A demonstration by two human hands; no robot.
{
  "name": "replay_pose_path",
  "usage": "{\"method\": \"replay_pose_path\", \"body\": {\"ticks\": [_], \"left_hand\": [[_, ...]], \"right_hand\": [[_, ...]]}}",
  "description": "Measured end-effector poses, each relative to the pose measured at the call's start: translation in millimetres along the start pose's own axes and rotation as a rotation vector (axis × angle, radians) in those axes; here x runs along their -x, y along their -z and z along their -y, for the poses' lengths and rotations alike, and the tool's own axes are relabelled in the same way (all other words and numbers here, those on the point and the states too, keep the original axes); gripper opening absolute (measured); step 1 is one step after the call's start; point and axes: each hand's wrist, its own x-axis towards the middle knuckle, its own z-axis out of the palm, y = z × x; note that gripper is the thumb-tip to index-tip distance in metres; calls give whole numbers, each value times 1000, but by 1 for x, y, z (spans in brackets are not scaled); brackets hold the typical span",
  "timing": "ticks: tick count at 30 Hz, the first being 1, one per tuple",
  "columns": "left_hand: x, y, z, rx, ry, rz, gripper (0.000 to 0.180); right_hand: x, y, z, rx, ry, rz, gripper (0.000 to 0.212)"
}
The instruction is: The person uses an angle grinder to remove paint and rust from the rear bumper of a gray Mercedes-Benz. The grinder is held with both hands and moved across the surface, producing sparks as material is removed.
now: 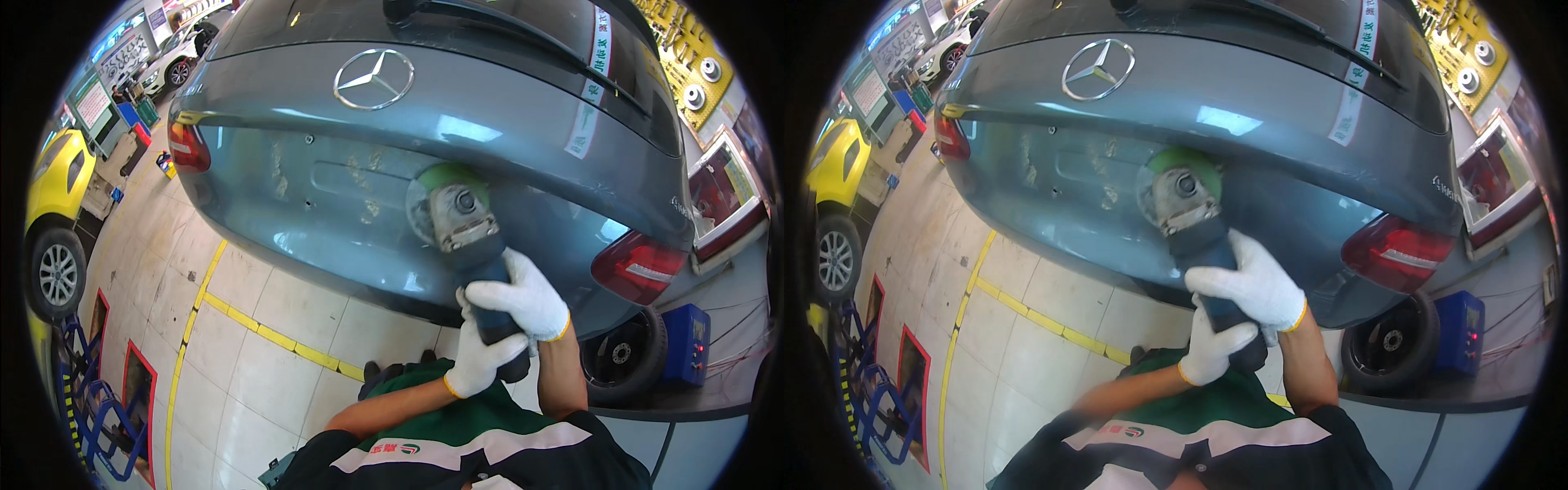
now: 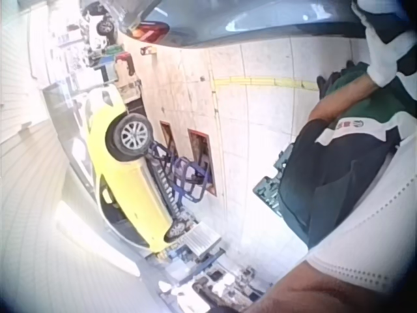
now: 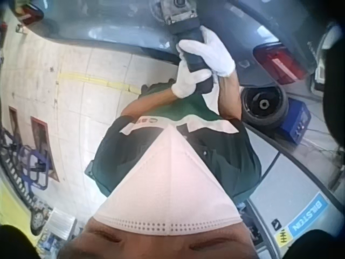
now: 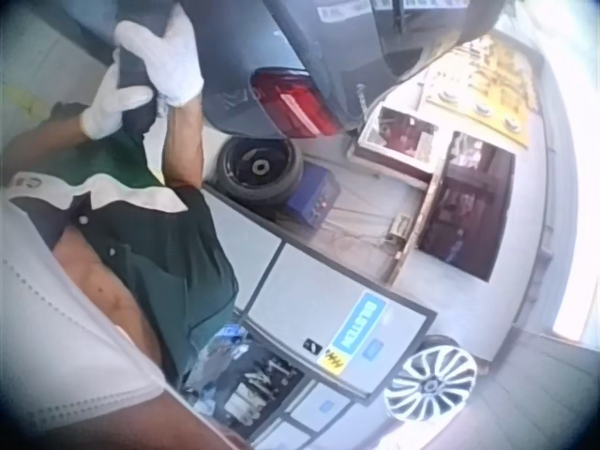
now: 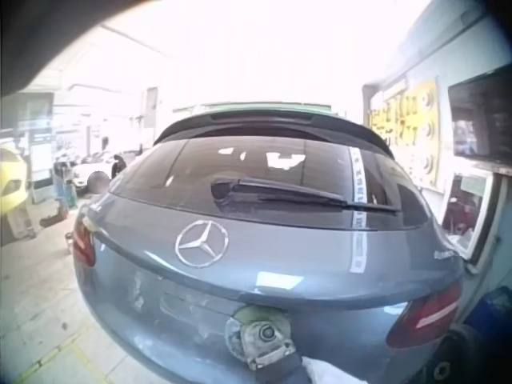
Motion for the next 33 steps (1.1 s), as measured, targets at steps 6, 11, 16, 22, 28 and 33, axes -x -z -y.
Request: {"method": "replay_pose_path", "body": {"ticks": [6,11,16,22,28,33], "left_hand": [[9,10,-9,-39,80,116,38],[9,7,-1,0,52,57,40],[0,6,-10,29,97,118,41],[-2,1,-19,108,131,136,42],[-3,3,-18,86,119,138,45],[-1,8,-8,37,76,103,46]], "right_hand": [[0,-3,-10,41,5,28,48],[-1,-3,-10,25,-10,4,49],[-3,-1,-1,30,-33,9,50],[-7,4,-4,55,-15,18,51],[-7,3,-3,50,-32,22,50],[-7,-2,-1,44,-25,10,50]]}}
